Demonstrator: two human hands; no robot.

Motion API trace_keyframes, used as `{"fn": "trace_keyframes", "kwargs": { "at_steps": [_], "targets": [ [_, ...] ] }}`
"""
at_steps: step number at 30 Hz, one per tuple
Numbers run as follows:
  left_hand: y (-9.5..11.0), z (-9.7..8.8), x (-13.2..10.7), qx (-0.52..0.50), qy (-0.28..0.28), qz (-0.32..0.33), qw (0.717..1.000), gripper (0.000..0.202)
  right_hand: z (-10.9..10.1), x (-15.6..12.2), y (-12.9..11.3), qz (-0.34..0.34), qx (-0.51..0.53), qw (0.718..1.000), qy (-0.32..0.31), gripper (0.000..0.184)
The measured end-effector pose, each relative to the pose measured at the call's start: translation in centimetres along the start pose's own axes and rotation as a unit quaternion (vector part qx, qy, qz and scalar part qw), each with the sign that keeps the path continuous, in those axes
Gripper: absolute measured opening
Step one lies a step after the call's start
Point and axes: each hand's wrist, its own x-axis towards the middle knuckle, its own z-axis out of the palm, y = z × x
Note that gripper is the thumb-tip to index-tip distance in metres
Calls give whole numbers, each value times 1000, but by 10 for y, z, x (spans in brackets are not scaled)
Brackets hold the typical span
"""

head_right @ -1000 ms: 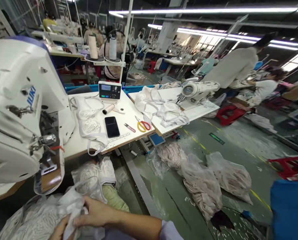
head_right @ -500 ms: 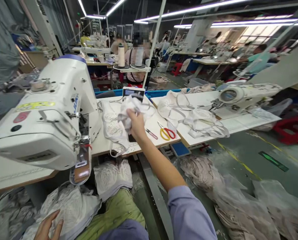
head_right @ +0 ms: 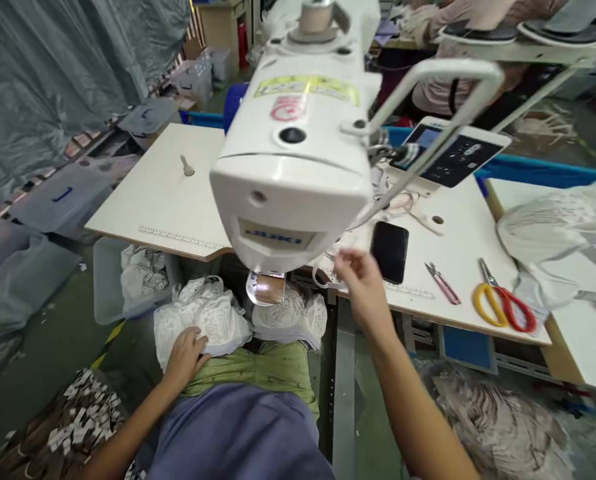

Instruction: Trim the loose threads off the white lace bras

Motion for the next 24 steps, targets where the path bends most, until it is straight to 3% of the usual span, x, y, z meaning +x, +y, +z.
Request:
{"fn": "trace_keyframes", "kwargs": {
  "at_steps": [2,4,6,11,13,15,17,20,22,24],
  "targets": [
    [9,-1,-1,-15,2,22,1000,16,14,-54,10,63,23,989,-133,30],
    [14,-9,1,-34,12,49,998,13,34,-102,19,115,32,955,-272,30],
    [13,-27,4,-50,36,65,996,10,56,-140,29,144,32,920,-363,31],
    [8,-113,0,-71,169,22,983,9,103,-188,49,165,63,812,-556,35],
    [19,-149,-1,-167,246,3,955,17,122,-197,55,158,92,780,-598,39],
    [38,-177,3,-312,271,-52,909,21,142,-203,61,168,124,775,-596,46],
    [61,-196,13,-448,267,-166,837,15,163,-205,65,179,146,791,-567,61],
    [86,-214,37,-632,256,-299,668,26,199,-203,67,176,196,819,-509,80],
    [92,-222,52,-741,205,-286,572,38,225,-199,65,179,244,824,-479,76],
    [87,-225,59,-805,167,-239,516,42,247,-193,60,184,275,824,-460,68]
  ]
}}
